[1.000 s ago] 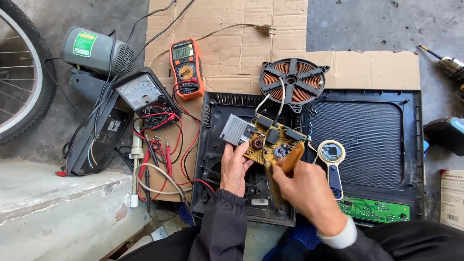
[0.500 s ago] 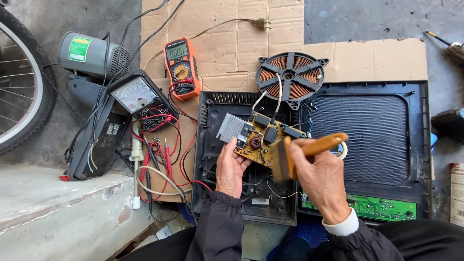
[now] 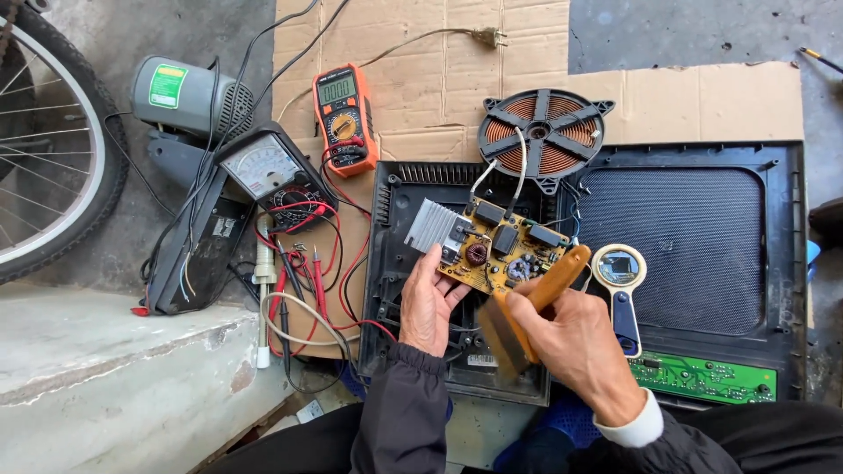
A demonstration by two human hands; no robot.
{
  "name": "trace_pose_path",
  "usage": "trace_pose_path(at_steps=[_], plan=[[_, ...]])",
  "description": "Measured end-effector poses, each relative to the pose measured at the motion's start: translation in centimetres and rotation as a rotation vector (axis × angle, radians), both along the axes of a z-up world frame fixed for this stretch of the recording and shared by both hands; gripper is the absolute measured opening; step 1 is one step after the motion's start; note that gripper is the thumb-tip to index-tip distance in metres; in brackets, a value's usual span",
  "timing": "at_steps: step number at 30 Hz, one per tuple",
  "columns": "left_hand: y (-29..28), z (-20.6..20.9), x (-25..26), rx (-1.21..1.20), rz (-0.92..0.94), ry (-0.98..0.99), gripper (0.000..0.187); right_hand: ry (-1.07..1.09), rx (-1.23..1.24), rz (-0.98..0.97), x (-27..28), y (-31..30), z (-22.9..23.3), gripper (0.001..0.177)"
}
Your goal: The person cleans a disassembled electronic device, including a circuit board and a fan, using a brush and a magnifying glass. They brush dust off the components and inspect the board closely with the magnifying glass.
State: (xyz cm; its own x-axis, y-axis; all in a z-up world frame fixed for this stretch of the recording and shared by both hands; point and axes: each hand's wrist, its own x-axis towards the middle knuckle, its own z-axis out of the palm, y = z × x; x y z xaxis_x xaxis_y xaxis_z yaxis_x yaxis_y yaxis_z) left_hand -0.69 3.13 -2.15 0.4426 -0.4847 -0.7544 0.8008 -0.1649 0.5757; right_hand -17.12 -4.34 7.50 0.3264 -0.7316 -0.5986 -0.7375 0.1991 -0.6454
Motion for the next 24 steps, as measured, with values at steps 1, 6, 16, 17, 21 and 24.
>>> trace_pose_path(at_steps=[1,6,16,17,21,24], plan=[[0.0,0.1,0.0,0.002,0.001,-0.001,0.041,-0.001,0.002,0.001,0.3,0.1,-0.3,0.036],[0.5,-1.1,0.3,-0.024,0.012,-0.004,0.036,-0.513,-0.149,-0.1,2.5,1.0,-1.9,0.037],[0.1,1.3,0.4,0.005,-0.05,-0.025,0.043,-0.459,-0.489,-0.165,3.4,2.7,-4.0,0.03],[0.0,1.3,0.4,0.085,-0.067,-0.023,0.069,-0.443,-0.434,-0.096,3.5,3.1,-4.1,0.028],[0.0,2.1,0.3,0.111,-0.074,-0.021,0.079,-0.474,-0.303,-0.048,3.4,2.6,-3.4,0.028],[0.4,2.3,0.3,-0.034,-0.01,0.012,0.049,-0.419,-0.433,-0.279,4.0,1.4,-4.0,0.02]])
